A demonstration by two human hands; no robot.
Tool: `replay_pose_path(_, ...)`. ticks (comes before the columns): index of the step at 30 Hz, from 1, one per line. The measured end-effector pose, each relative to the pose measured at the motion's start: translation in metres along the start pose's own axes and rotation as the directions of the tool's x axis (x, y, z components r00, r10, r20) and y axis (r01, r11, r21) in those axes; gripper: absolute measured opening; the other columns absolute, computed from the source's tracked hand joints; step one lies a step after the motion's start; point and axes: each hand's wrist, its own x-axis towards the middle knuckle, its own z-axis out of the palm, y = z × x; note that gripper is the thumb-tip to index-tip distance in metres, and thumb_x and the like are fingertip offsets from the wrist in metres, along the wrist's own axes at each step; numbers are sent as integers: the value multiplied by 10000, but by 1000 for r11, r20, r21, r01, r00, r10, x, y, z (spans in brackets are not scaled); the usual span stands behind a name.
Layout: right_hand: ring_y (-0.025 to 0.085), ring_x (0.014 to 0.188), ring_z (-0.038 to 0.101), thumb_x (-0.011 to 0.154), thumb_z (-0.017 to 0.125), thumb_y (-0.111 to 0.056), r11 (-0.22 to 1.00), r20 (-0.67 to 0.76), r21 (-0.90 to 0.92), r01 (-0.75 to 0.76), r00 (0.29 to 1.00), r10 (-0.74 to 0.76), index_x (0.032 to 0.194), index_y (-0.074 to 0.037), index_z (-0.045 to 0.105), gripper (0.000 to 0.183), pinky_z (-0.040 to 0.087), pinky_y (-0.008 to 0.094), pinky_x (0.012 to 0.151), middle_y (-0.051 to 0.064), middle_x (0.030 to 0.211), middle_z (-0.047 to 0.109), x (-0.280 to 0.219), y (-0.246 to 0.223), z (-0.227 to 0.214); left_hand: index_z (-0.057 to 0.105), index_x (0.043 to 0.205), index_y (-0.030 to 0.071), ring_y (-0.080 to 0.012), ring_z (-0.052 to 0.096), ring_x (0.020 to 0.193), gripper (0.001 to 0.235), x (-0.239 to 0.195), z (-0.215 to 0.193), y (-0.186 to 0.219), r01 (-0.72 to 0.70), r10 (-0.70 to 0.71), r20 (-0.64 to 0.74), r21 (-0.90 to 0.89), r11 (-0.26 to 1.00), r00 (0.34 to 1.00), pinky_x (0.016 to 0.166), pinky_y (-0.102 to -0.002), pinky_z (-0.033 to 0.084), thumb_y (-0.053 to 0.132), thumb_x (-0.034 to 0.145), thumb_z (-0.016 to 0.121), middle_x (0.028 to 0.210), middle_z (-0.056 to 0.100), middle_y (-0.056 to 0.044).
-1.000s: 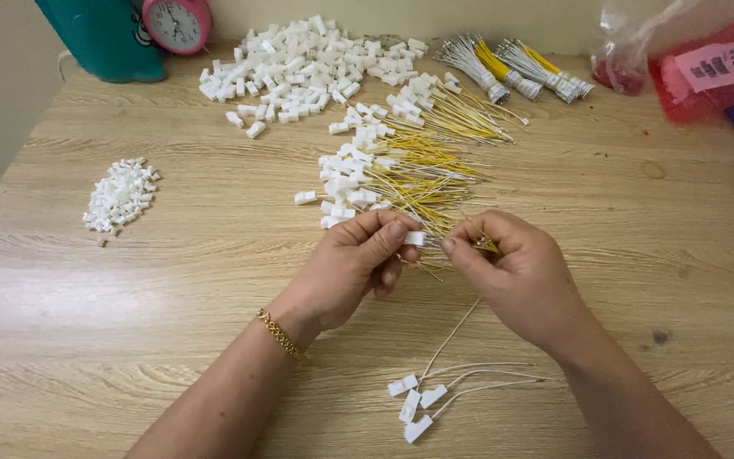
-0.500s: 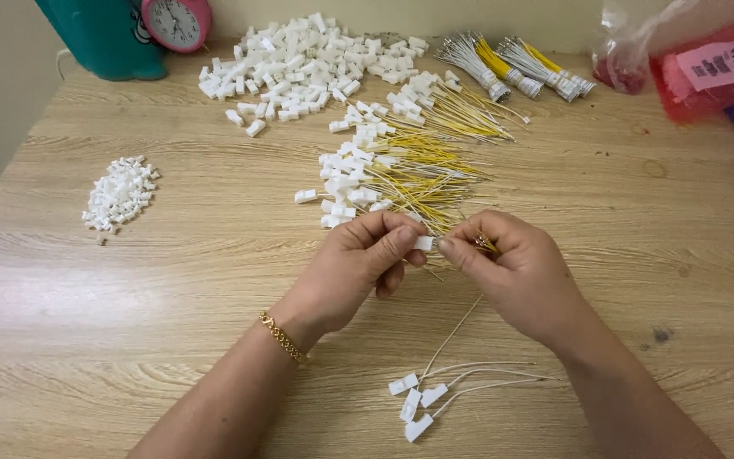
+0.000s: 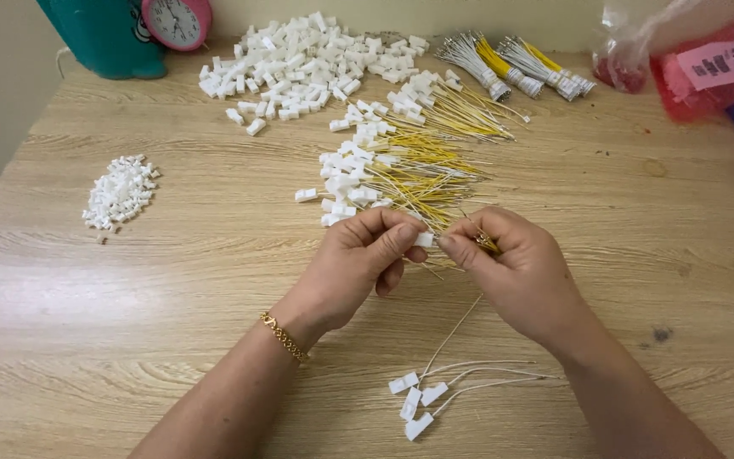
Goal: The person assembles small white LED components by hand, inserting yellow wires into the white plastic housings. They repeatedly pick up a housing and a wire, connect them, and place the finished unit on the table.
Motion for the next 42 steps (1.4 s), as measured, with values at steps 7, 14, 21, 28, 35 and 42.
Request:
replay_pose_path(7,136,654,504,904,657,-68,999,31,39,28,999,-30,913,-18,724,85,463,291,599,83,661,557,4,1,3,656,989,21,-114,564,527,201,2,-3,-10,12,-12,-22,11,1000,1000,424,-216,453,215,942,640,820,686,-135)
replay_pose_path(14,130,700,475,947,599,-102,989,92,107,-104,991,95,955,-8,683,126,439,290,647,40,703,527,2,6,1,667,982,-5,-114,556,518,211,3,0,-5,-10,10,-41,6,1000,999,419,-216,452,199,931,656,781,677,-135)
replay_pose_path(21,101,606,417,952,591,-91,993,75,104,-55,996,48,933,-22,672,108,389,252,569,2,617,465,0,6,4,674,976,-23,-113,578,546,196,4,-1,-11,-23,23,-59,4,1000,998,424,-210,465,166,926,664,786,681,-142)
replay_pose_path(28,89,536,377,950,597,-97,996,54,83,-22,998,18,896,-28,663,110,345,238,507,-8,556,411,1,1,5,675,965,-22,-108,581,555,172,2,3,-6,-54,55,-36,11,998,998,427,-207,467,143,917,672,785,680,-139)
replay_pose_path(35,99,524,400,949,601,-103,998,50,37,-45,998,43,888,-28,677,124,359,240,502,17,530,433,-1,-4,4,682,962,-15,-109,586,563,180,2,1,-5,-29,31,-24,85,996,999,444,-211,473,158,913,674,759,687,-134)
replay_pose_path(42,177,760,569,1097,370,-304,995,-78,15,-100,992,101,968,-56,641,389,464,329,782,76,767,588,5,-6,-13,690,958,15,-102,576,537,176,18,-7,21,-180,217,-17,500,847,976,436,-200,465,186,930,659,696,660,-99)
